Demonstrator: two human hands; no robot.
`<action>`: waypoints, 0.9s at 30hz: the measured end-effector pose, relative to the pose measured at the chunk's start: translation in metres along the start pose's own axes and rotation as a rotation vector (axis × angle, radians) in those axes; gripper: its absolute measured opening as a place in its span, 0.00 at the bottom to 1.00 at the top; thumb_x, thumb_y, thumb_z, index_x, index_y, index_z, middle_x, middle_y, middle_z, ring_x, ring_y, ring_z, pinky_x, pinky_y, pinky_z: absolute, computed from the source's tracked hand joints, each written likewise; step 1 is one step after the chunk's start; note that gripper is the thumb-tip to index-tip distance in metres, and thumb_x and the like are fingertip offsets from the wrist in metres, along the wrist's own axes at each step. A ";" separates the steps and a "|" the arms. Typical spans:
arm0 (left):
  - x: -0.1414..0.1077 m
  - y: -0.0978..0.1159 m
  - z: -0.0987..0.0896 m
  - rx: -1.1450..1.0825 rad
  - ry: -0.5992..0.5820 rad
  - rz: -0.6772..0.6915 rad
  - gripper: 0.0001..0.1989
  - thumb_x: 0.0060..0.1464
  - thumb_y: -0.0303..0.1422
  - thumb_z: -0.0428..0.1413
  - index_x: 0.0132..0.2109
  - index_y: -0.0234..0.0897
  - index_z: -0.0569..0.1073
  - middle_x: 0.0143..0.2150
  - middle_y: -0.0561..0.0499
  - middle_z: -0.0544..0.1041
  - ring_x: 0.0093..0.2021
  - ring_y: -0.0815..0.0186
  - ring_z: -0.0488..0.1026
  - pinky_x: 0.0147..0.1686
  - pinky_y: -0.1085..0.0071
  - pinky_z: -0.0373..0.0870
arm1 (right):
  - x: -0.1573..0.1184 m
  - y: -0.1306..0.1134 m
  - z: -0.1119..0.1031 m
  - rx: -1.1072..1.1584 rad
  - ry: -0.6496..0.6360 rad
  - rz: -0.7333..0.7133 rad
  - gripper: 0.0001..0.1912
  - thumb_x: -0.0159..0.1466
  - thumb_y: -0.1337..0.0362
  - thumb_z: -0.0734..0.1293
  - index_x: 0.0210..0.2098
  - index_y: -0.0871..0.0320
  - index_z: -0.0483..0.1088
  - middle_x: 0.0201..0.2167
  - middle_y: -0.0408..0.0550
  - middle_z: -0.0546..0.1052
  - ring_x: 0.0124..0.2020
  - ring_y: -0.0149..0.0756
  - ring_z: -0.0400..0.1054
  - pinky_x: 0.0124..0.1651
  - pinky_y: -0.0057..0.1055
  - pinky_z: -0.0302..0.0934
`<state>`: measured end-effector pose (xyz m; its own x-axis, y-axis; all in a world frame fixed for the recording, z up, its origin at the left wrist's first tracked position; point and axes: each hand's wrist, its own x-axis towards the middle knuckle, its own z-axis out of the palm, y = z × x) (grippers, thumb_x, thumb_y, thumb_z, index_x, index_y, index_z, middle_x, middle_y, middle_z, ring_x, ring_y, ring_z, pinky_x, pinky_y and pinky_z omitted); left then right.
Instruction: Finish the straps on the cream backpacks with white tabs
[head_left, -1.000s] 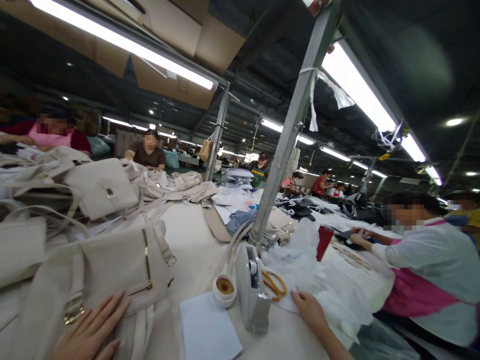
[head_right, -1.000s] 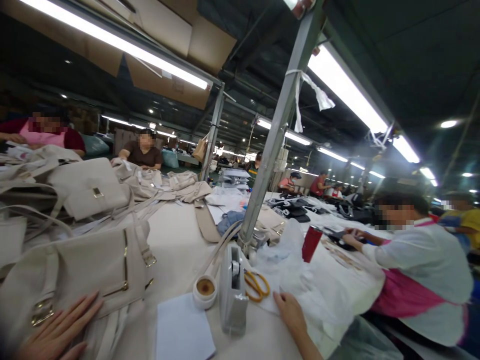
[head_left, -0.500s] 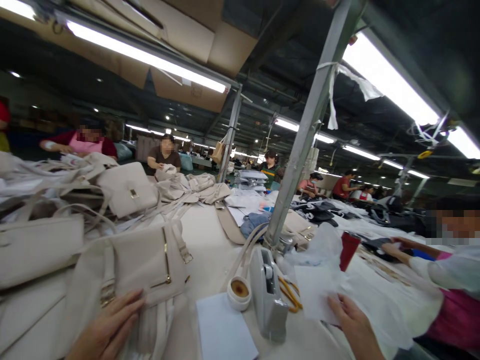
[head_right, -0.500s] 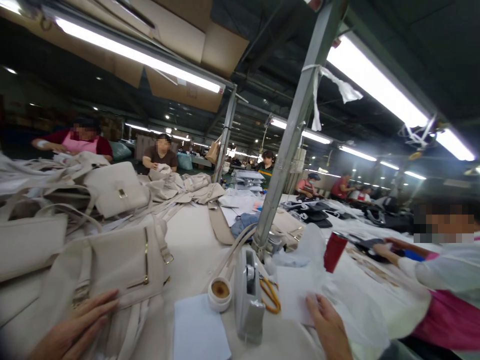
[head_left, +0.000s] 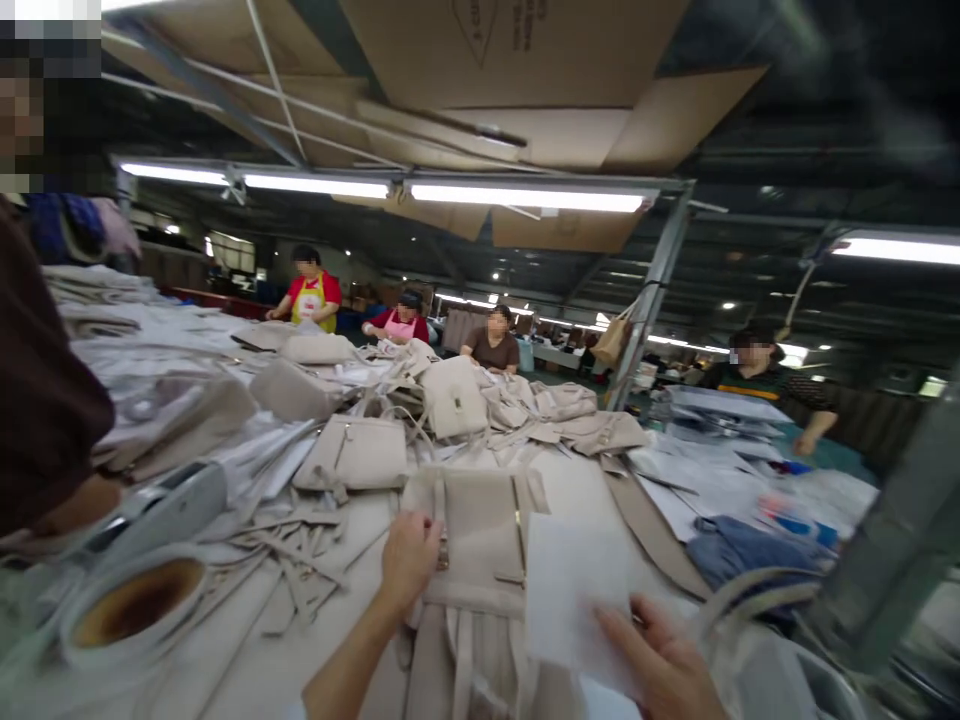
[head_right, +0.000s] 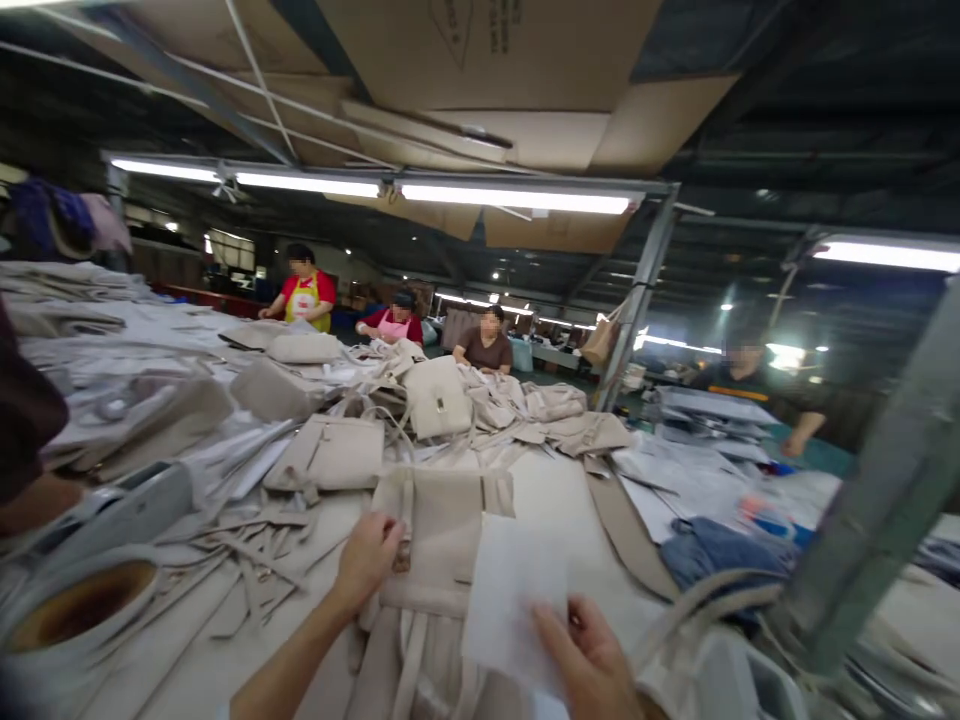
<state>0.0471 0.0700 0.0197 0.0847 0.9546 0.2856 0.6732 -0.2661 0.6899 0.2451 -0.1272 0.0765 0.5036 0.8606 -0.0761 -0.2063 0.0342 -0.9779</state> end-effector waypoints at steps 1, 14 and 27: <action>-0.003 0.002 0.002 0.016 0.008 -0.015 0.11 0.55 0.37 0.48 0.35 0.36 0.71 0.40 0.42 0.75 0.44 0.56 0.72 0.43 0.64 0.65 | 0.006 0.005 0.024 0.026 -0.032 -0.020 0.27 0.44 0.51 0.77 0.38 0.57 0.71 0.30 0.47 0.81 0.31 0.44 0.75 0.34 0.33 0.67; 0.014 -0.010 -0.010 -0.463 -0.174 -0.290 0.07 0.46 0.27 0.53 0.29 0.40 0.60 0.23 0.54 0.70 0.28 0.63 0.72 0.27 0.70 0.61 | 0.119 0.074 0.092 -0.441 -0.047 -0.169 0.09 0.47 0.60 0.66 0.27 0.57 0.73 0.21 0.46 0.78 0.25 0.41 0.70 0.27 0.31 0.61; 0.012 -0.028 0.000 -0.872 -0.246 -0.306 0.13 0.38 0.34 0.61 0.26 0.39 0.63 0.17 0.58 0.70 0.17 0.70 0.68 0.17 0.76 0.62 | 0.108 0.095 0.171 0.217 -0.370 0.247 0.20 0.44 0.54 0.75 0.32 0.61 0.76 0.26 0.48 0.81 0.25 0.36 0.72 0.26 0.29 0.66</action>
<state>0.0295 0.0893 0.0034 0.2148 0.9742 -0.0688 -0.0837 0.0886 0.9925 0.1364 0.0555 0.0088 0.0941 0.9777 -0.1879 -0.4720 -0.1223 -0.8731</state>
